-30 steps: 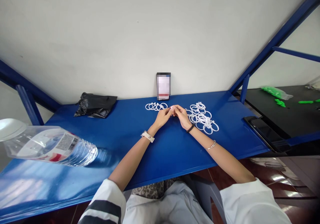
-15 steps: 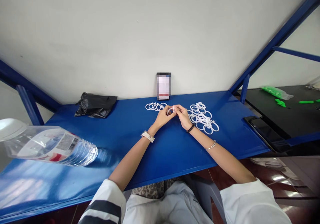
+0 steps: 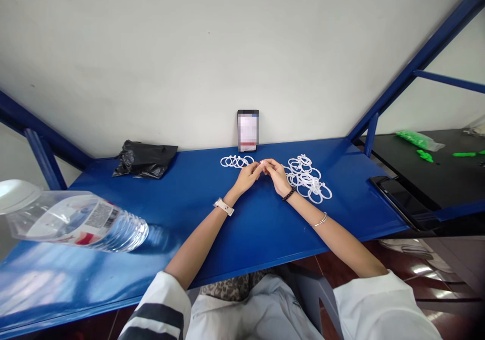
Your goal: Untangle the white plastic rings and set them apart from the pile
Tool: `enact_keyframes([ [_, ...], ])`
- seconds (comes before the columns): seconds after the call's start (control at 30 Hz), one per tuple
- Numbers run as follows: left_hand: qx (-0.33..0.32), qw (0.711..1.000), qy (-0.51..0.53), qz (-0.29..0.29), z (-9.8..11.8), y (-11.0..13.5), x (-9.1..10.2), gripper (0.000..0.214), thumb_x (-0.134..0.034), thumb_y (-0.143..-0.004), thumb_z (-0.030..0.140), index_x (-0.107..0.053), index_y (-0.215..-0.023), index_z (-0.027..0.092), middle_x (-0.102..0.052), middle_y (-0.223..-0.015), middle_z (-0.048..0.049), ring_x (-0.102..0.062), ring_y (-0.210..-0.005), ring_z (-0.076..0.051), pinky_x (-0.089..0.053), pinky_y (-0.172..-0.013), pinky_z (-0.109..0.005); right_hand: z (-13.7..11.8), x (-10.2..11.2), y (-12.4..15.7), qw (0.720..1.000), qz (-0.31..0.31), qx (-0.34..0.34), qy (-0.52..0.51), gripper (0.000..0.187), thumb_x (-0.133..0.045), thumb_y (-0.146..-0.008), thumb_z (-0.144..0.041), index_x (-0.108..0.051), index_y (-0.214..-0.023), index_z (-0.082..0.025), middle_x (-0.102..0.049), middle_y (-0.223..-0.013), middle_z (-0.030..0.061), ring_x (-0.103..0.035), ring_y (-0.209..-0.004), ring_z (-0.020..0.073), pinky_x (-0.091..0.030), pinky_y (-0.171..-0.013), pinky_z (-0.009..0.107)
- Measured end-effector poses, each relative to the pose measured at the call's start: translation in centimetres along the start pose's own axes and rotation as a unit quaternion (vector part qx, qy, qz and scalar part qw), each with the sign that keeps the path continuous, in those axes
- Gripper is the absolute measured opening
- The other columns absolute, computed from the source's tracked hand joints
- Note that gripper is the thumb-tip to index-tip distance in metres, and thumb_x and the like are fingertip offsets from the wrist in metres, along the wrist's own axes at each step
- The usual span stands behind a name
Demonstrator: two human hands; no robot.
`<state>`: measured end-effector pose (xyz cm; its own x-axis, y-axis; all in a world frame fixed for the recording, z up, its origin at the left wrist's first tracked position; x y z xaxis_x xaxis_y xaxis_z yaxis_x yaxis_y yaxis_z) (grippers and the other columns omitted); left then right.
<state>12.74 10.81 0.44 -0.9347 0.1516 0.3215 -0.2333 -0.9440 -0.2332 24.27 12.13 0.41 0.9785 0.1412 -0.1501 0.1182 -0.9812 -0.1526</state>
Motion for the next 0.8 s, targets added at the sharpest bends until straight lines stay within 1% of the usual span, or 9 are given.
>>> enact_keyframes([
  [0.17,0.024,0.998,0.058,0.007,-0.1,0.0,0.2,0.056,-0.027,-0.091,0.063,-0.048,-0.065,0.017,-0.044,-0.052,0.0021,-0.041,-0.050,-0.010,-0.035,-0.054,-0.025,0.1,-0.3,0.0,1.000,-0.018,0.000,0.018,0.037,-0.070,-0.071,-0.056,-0.063,-0.078,-0.020,-0.058,-0.065,-0.0008,-0.051,-0.063,0.0129,-0.041,-0.060,0.028],
  [0.3,0.031,0.994,0.101,0.008,0.1,0.0,0.2,0.064,-0.023,-0.090,0.067,-0.050,-0.061,0.017,-0.040,-0.047,0.0016,-0.038,-0.047,-0.011,-0.034,-0.052,-0.026,0.3,-0.5,0.0,0.999,-0.034,-0.004,0.026,0.038,-0.069,-0.072,-0.056,-0.063,-0.082,-0.020,-0.059,-0.062,-0.0017,-0.051,-0.060,0.0124,-0.041,-0.059,0.028],
  [0.43,0.032,0.991,0.127,0.006,0.2,-0.1,0.4,0.068,-0.019,-0.090,0.067,-0.050,-0.057,0.016,-0.045,-0.048,-0.0008,-0.039,-0.046,-0.011,-0.033,-0.050,-0.026,0.1,-0.8,0.1,0.998,-0.055,0.002,0.023,0.038,-0.068,-0.075,-0.053,-0.065,-0.093,-0.020,-0.059,-0.061,-0.0022,-0.051,-0.059,0.0122,-0.041,-0.059,0.028],
  [0.57,0.039,0.991,0.129,0.010,0.1,-0.1,0.6,0.072,-0.016,-0.091,0.066,-0.053,-0.056,0.016,-0.048,-0.047,-0.0018,-0.041,-0.045,-0.011,-0.035,-0.051,-0.027,-0.2,-1.0,0.3,0.997,-0.073,0.017,0.016,0.037,-0.067,-0.078,-0.048,-0.066,-0.102,-0.020,-0.059,-0.061,-0.0028,-0.050,-0.059,0.0113,-0.040,-0.059,0.027],
  [0.8,0.067,0.985,0.157,0.008,-0.9,-0.4,0.7,0.074,-0.014,-0.091,0.065,-0.056,-0.055,0.016,-0.053,-0.046,-0.0039,-0.042,-0.041,-0.011,-0.035,-0.048,-0.026,-0.3,-1.2,0.4,0.995,-0.088,0.030,0.031,0.039,-0.066,-0.079,-0.050,-0.066,-0.104,-0.020,-0.057,-0.061,-0.0025,-0.051,-0.060,0.0125,-0.041,-0.059,0.028],
])
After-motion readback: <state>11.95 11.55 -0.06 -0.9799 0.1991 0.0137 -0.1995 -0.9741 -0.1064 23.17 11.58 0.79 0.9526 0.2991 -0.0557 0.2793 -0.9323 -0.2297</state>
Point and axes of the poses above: each hand's wrist, its own y-axis away from the middle knuckle, its own x-axis out of the back of the hand, z = x × y, the point moved 6 cm from there along -y, towards the middle knuckle
